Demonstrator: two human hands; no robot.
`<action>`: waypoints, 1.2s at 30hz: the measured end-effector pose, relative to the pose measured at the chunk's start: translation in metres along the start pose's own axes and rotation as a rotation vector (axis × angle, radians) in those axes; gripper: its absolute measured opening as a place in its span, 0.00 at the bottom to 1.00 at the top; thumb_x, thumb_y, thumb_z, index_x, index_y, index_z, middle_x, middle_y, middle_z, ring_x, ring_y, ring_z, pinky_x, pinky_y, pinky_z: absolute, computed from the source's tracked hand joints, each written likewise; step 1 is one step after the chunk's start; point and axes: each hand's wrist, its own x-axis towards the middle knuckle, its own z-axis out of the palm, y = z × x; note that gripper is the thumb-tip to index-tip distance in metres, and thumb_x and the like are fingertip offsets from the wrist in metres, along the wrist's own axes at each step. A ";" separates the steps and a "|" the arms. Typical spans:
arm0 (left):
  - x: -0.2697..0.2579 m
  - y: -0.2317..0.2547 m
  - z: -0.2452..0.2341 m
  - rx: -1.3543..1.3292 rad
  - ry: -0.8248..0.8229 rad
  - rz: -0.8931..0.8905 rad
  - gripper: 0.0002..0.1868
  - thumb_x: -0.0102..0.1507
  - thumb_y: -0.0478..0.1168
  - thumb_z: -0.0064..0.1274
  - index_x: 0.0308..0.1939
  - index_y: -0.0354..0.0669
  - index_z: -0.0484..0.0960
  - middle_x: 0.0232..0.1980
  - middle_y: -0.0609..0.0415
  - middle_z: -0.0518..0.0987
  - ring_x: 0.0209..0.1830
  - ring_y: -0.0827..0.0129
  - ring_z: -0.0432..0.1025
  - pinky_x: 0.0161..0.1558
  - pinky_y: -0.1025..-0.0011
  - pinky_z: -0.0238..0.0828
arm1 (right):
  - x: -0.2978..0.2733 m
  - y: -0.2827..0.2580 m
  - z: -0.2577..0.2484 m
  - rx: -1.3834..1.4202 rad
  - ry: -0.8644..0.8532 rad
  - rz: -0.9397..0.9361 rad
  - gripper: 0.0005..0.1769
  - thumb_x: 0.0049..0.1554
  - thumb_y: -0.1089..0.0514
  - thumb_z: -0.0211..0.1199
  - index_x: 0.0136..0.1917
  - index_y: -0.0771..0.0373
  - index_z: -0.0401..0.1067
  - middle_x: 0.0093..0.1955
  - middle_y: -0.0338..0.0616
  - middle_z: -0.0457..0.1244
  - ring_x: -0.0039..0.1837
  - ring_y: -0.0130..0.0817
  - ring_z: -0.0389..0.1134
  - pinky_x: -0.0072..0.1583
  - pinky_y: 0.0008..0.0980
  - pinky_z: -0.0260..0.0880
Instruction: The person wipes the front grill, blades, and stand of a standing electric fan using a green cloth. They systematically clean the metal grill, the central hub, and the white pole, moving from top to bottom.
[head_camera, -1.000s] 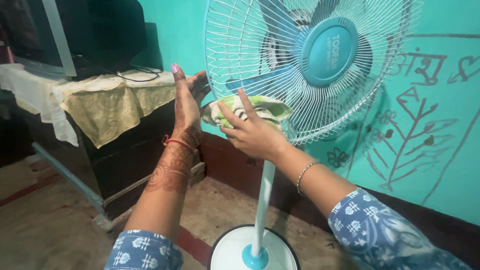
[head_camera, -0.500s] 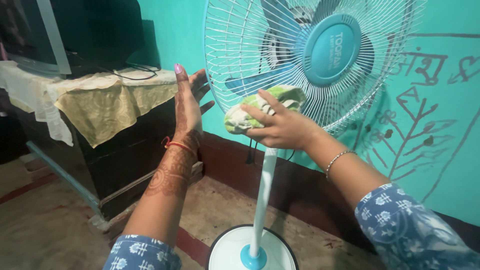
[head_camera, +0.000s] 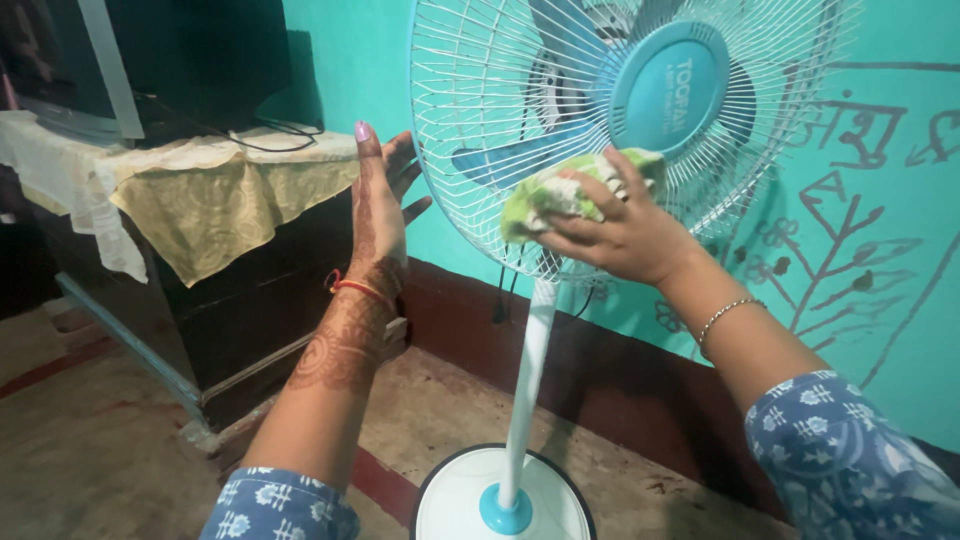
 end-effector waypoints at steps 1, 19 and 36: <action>-0.001 0.002 0.001 0.033 0.006 0.001 0.61 0.57 0.83 0.24 0.74 0.36 0.64 0.74 0.41 0.68 0.74 0.54 0.65 0.64 0.52 0.67 | -0.004 0.000 0.003 -0.005 0.017 0.020 0.18 0.62 0.45 0.61 0.65 0.29 0.72 0.69 0.22 0.60 0.78 0.44 0.51 0.76 0.65 0.49; -0.022 -0.005 0.064 0.505 0.210 0.173 0.80 0.46 0.72 0.71 0.76 0.20 0.38 0.74 0.22 0.53 0.78 0.40 0.51 0.76 0.59 0.52 | 0.022 -0.052 -0.019 0.145 0.133 1.024 0.31 0.69 0.55 0.55 0.83 0.62 0.56 0.81 0.57 0.49 0.81 0.52 0.47 0.76 0.58 0.46; -0.039 0.011 0.071 0.496 0.326 0.153 0.58 0.43 0.70 0.71 0.63 0.31 0.70 0.60 0.36 0.71 0.65 0.49 0.67 0.66 0.57 0.65 | 0.049 -0.142 0.016 0.187 0.176 1.236 0.32 0.66 0.58 0.55 0.82 0.65 0.58 0.78 0.47 0.52 0.66 0.47 0.50 0.71 0.46 0.49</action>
